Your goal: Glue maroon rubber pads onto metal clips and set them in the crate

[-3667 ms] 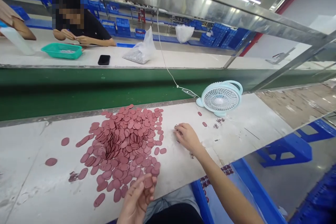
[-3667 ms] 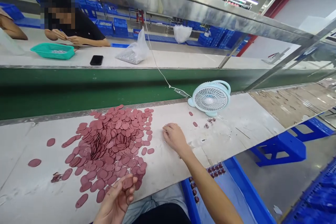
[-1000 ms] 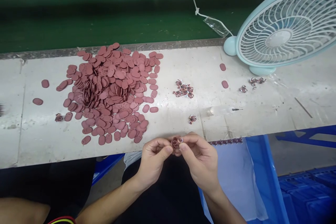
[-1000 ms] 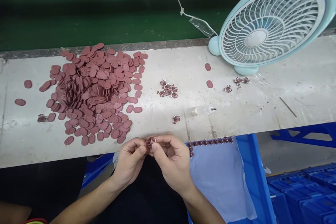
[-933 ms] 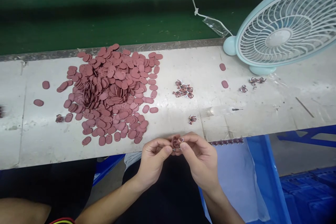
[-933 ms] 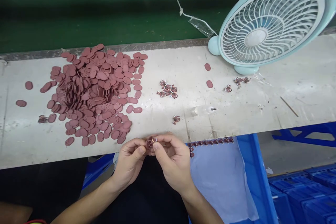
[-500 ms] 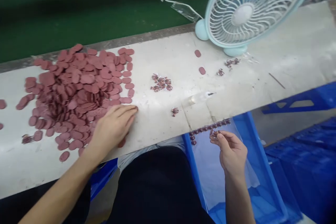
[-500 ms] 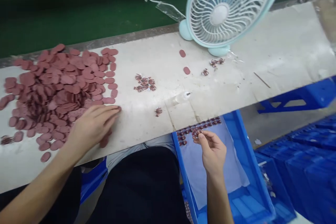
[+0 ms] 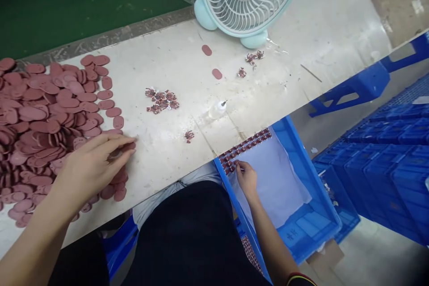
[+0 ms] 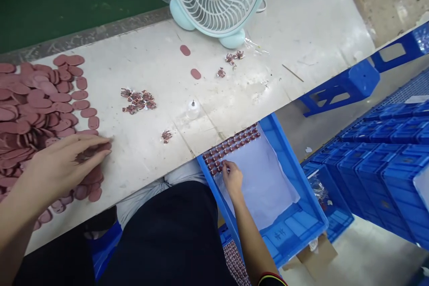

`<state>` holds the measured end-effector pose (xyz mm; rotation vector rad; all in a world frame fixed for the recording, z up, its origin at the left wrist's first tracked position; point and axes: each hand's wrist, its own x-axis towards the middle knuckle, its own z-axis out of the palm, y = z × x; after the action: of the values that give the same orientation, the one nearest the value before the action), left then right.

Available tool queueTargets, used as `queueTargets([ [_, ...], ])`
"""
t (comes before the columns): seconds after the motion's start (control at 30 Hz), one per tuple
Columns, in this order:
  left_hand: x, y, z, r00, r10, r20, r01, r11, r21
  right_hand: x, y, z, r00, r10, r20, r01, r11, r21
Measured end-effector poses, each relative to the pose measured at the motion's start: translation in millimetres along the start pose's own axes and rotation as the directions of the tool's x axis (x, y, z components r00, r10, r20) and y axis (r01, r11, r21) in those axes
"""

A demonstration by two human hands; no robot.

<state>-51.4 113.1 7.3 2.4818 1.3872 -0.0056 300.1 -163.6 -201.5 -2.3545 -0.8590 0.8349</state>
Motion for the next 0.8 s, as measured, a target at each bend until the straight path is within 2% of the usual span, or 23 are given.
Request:
queueTargets([
  [0.1,-1,1,0.3,0.999,-0.036,-0.001,0.036,0.999,-0.024,1,3,5,1.000,-0.006,-0.006,0.005,0.998,-0.059],
  [0.27,0,2,-1.8,0.994,-0.082,0.073,0.084,0.996,-0.032,3,5,8,1.000,-0.013,-0.015,0.011,0.992,-0.127],
  [0.43,-4,11,-9.2,0.993,-0.107,-0.059,0.100,0.990,-0.100,4,5,11,1.000,-0.027,-0.010,0.025,0.986,-0.165],
  [0.6,-8,17,-16.8,0.962,-0.158,-0.222,0.126,0.980,-0.153,3,2,12,1.000,-0.024,-0.009,0.022,0.984,-0.179],
  [0.7,-10,16,-17.2,0.945,-0.187,-0.269,0.141,0.973,-0.181,3,1,11,1.000,-0.017,-0.010,0.015,0.985,-0.174],
  [0.8,-11,18,-17.9,0.935,-0.237,-0.265,0.171,0.953,-0.250,3,-2,11,1.000,0.000,-0.015,-0.003,0.988,-0.153],
])
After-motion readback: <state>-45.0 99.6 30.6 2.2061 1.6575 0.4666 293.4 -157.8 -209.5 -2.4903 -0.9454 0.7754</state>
